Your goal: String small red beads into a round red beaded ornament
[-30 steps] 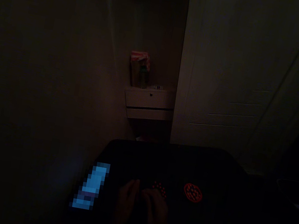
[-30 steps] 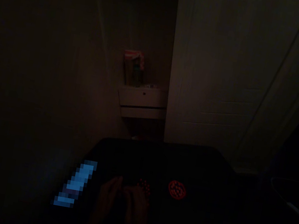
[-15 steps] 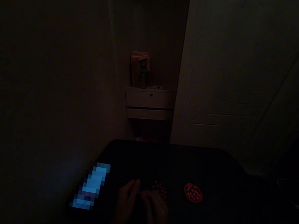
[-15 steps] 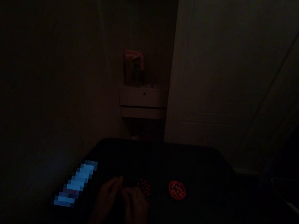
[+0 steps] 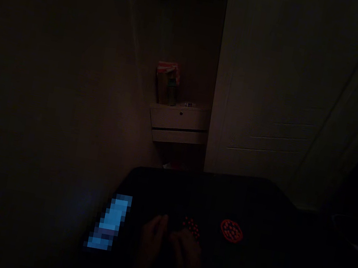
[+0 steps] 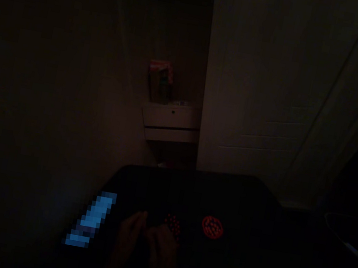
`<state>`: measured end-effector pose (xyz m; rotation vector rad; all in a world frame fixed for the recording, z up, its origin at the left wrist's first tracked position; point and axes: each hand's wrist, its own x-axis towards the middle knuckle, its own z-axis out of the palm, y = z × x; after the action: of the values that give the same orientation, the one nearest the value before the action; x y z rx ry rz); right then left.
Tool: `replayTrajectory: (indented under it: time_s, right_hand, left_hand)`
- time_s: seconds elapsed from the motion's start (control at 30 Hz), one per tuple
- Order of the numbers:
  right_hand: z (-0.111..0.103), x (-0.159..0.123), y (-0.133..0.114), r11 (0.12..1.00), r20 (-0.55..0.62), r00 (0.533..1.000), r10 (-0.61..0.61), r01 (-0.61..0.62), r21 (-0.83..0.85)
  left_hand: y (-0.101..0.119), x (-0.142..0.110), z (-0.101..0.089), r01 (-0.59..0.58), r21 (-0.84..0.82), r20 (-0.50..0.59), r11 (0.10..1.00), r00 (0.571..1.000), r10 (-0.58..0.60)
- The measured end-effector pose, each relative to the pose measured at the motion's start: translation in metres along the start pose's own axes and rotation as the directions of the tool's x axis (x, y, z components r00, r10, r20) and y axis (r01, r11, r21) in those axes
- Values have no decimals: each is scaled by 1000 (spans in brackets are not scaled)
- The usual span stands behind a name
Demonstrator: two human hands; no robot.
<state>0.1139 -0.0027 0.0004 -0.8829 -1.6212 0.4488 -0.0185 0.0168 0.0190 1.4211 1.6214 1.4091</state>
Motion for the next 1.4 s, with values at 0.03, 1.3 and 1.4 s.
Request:
replayTrajectory:
  time_s: [0.03, 1.3, 1.4]
  right_hand:
    - [0, 0, 0, 1000, -1, 1000, -5, 5, -5]
    - [-3, -1, -1, 997, 51, 999, -14, 10, 76]
    - [-4, -1, -2, 997, 57, 998, -15, 10, 80]
  left_hand:
    - [0, 0, 0, 1, -2, 3, 1000, 1000, -1]
    - [-3, -1, 1, -7, -16, -11, 1000, 1000, 7]
    - [-4, 0, 1, -13, -18, -8, 1000, 1000, 13]
